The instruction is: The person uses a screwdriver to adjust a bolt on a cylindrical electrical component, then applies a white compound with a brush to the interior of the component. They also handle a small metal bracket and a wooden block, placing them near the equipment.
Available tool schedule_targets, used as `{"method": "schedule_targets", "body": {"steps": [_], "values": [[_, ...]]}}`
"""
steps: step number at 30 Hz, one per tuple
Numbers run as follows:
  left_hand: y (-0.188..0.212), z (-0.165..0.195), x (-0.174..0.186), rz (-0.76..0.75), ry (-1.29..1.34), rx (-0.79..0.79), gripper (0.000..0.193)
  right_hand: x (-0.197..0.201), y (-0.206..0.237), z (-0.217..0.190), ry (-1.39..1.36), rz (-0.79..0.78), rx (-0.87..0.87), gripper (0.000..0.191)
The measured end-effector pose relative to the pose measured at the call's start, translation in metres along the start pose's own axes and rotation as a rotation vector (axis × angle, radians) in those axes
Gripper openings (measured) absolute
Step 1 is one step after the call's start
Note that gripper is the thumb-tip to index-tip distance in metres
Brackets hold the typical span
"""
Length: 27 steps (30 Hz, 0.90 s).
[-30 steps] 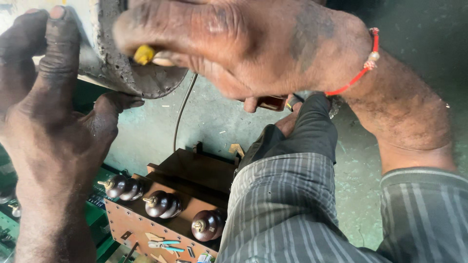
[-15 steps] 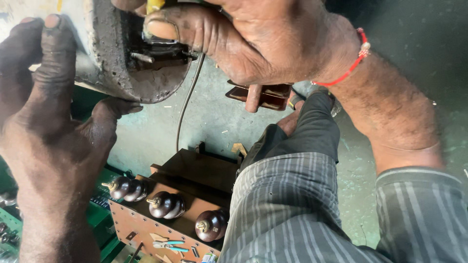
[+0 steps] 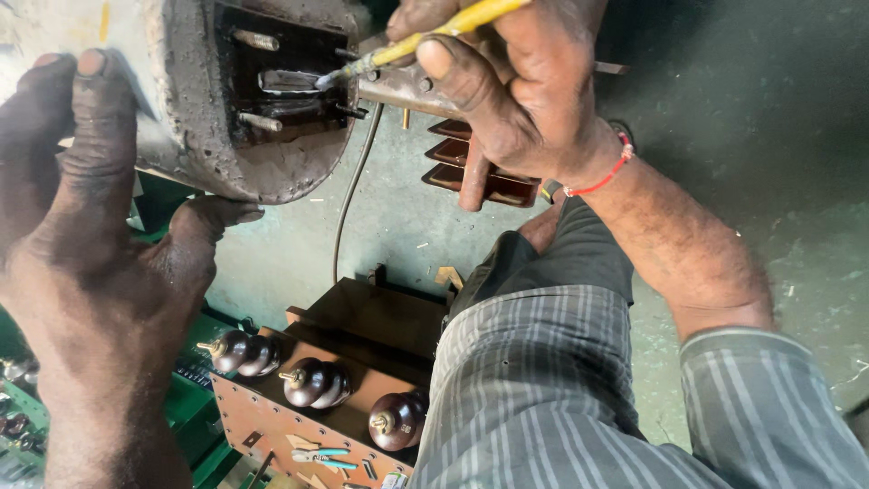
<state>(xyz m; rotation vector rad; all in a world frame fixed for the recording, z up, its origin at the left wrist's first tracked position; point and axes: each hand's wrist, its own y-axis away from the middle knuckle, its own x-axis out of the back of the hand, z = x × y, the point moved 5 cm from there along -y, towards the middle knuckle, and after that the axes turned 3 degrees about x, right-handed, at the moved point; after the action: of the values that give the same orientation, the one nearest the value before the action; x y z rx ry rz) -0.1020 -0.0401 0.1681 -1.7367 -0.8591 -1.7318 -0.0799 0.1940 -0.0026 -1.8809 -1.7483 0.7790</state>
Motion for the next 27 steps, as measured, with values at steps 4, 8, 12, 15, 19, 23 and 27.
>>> {"method": "schedule_targets", "body": {"steps": [4,8,12,15,19,23,27], "values": [[0.003,-0.001,-0.002,-0.001,0.011,0.021,0.086,-0.002,-0.005,-0.004,0.035,-0.104,0.056,0.012],[0.004,0.0,-0.003,-0.012,0.024,0.055,0.088,-0.001,-0.026,-0.026,0.117,-0.131,0.282,0.018],[-0.001,0.001,0.0,0.007,-0.018,0.014,0.089,0.0,-0.028,-0.032,0.1,-0.019,0.346,0.016],[-0.004,0.002,0.001,0.015,-0.031,0.018,0.086,-0.011,0.006,-0.023,-0.053,0.211,0.121,0.011],[-0.007,0.005,0.002,-0.002,-0.041,0.003,0.083,-0.041,0.067,0.013,-0.666,0.626,-0.277,0.013],[-0.009,0.004,0.002,-0.002,-0.08,0.03,0.087,-0.084,0.1,0.031,-1.213,0.935,-0.588,0.017],[-0.011,0.006,0.002,-0.007,-0.145,0.005,0.087,-0.104,0.098,0.034,-1.417,0.981,-0.735,0.017]]}}
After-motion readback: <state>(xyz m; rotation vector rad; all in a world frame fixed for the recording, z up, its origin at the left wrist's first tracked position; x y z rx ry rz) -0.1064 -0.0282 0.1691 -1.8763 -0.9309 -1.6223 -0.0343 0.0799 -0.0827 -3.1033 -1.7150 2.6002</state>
